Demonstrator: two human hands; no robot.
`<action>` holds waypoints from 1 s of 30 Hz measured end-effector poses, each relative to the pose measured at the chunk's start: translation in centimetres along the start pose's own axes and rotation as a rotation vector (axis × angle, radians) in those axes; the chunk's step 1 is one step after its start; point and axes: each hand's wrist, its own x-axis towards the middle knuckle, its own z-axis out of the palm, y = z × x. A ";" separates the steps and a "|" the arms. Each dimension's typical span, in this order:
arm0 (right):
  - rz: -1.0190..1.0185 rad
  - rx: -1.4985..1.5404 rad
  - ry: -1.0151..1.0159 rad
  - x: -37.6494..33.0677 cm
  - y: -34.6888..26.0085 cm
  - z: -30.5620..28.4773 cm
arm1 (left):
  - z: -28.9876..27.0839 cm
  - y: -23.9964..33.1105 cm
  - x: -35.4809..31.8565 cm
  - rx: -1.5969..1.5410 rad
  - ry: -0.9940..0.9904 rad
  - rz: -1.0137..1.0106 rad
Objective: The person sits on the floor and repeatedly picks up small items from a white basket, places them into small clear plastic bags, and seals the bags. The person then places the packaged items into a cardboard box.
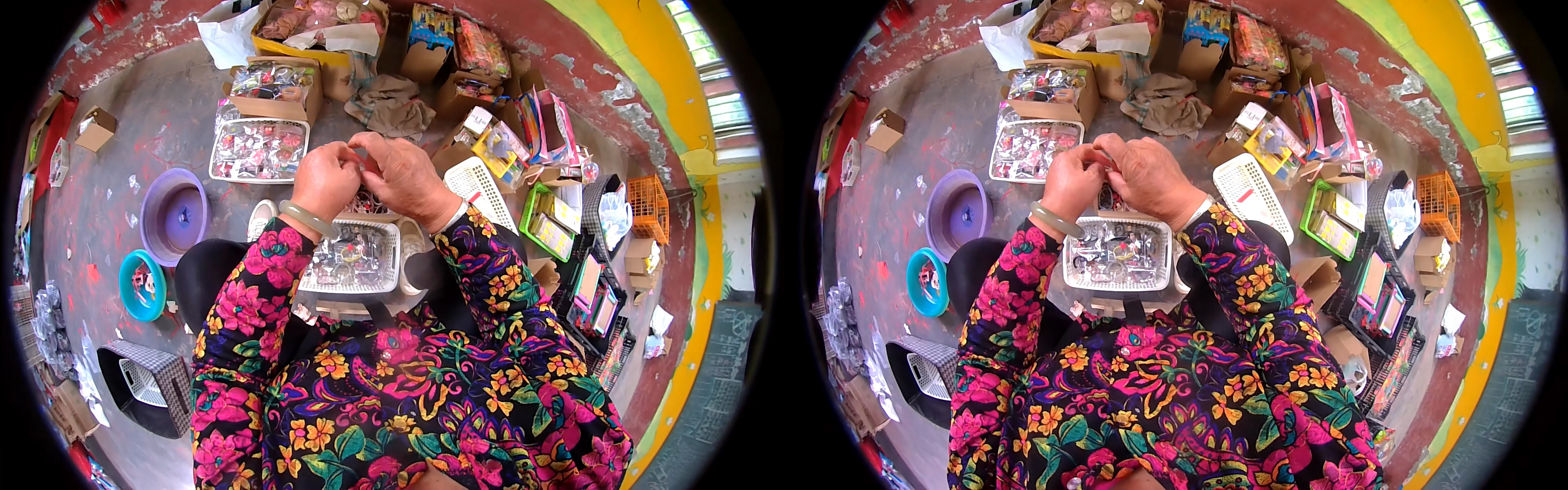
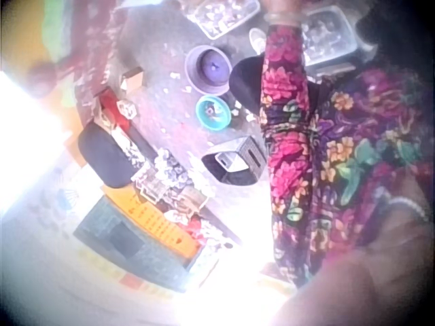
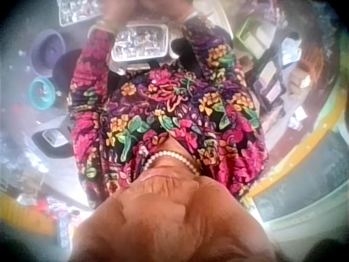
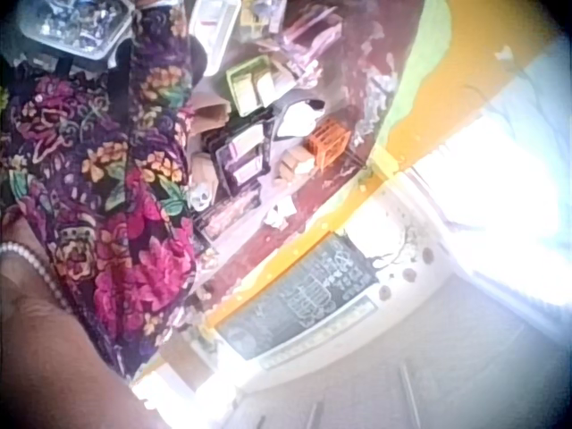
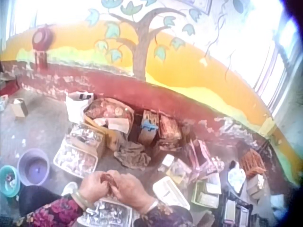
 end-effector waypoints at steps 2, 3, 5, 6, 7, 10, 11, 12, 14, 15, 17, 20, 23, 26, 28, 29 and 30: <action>0.034 -0.017 0.002 0.0 0.4 -0.1 | 0.0 -0.1 0.0 -0.023 0.028 0.058; 0.050 -0.024 0.003 -0.1 0.7 -0.2 | 0.0 -0.2 0.0 -0.033 0.041 0.087; 0.202 0.131 -0.027 0.0 0.8 -0.7 | -0.1 -0.4 0.1 -0.052 0.024 0.121; 0.278 0.210 -0.041 0.0 0.9 -1.0 | -0.3 -0.5 0.1 -0.061 0.014 0.139; 0.314 0.382 -0.024 0.0 1.4 -0.8 | -0.6 -0.7 0.2 -0.044 0.033 0.117; 0.357 0.616 -0.004 0.3 3.9 -0.8 | -1.5 -0.9 0.7 -0.028 0.067 0.047; 0.373 0.584 -0.040 0.4 4.8 -0.4 | -1.7 -1.1 0.9 -0.127 0.076 0.039; 0.385 0.559 -0.075 0.3 6.0 0.6 | -1.9 -1.3 1.1 -0.218 0.088 0.029; 0.385 0.357 -0.199 -0.2 8.1 2.2 | -2.7 -0.7 1.2 -0.328 0.026 -0.061; 0.361 0.246 -0.292 -0.7 9.4 3.7 | -2.7 -0.8 1.2 -0.356 0.023 -0.060; 0.307 0.020 -0.478 -2.0 11.9 7.3 | -2.9 -1.0 1.3 -0.415 0.018 -0.063; 0.392 0.036 -0.712 -4.3 14.3 12.2 | -3.3 -0.6 1.0 -0.392 -0.012 -0.093; 0.439 -0.186 -0.865 -6.7 16.2 15.9 | -3.8 0.6 0.3 -0.292 -0.029 -0.091; 0.607 -0.190 -0.861 -9.6 19.4 19.0 | -3.2 0.3 -0.1 -0.386 0.051 0.000; 0.613 -0.171 -0.871 -9.8 19.5 20.0 | -3.5 0.5 -0.4 -0.413 0.055 -0.010; 0.618 -0.162 -0.876 -9.9 19.5 20.5 | -3.6 0.7 -0.5 -0.425 0.056 -0.022; 0.625 -0.152 -0.911 -10.2 19.8 21.0 | -3.7 1.0 -0.7 -0.441 0.052 -0.035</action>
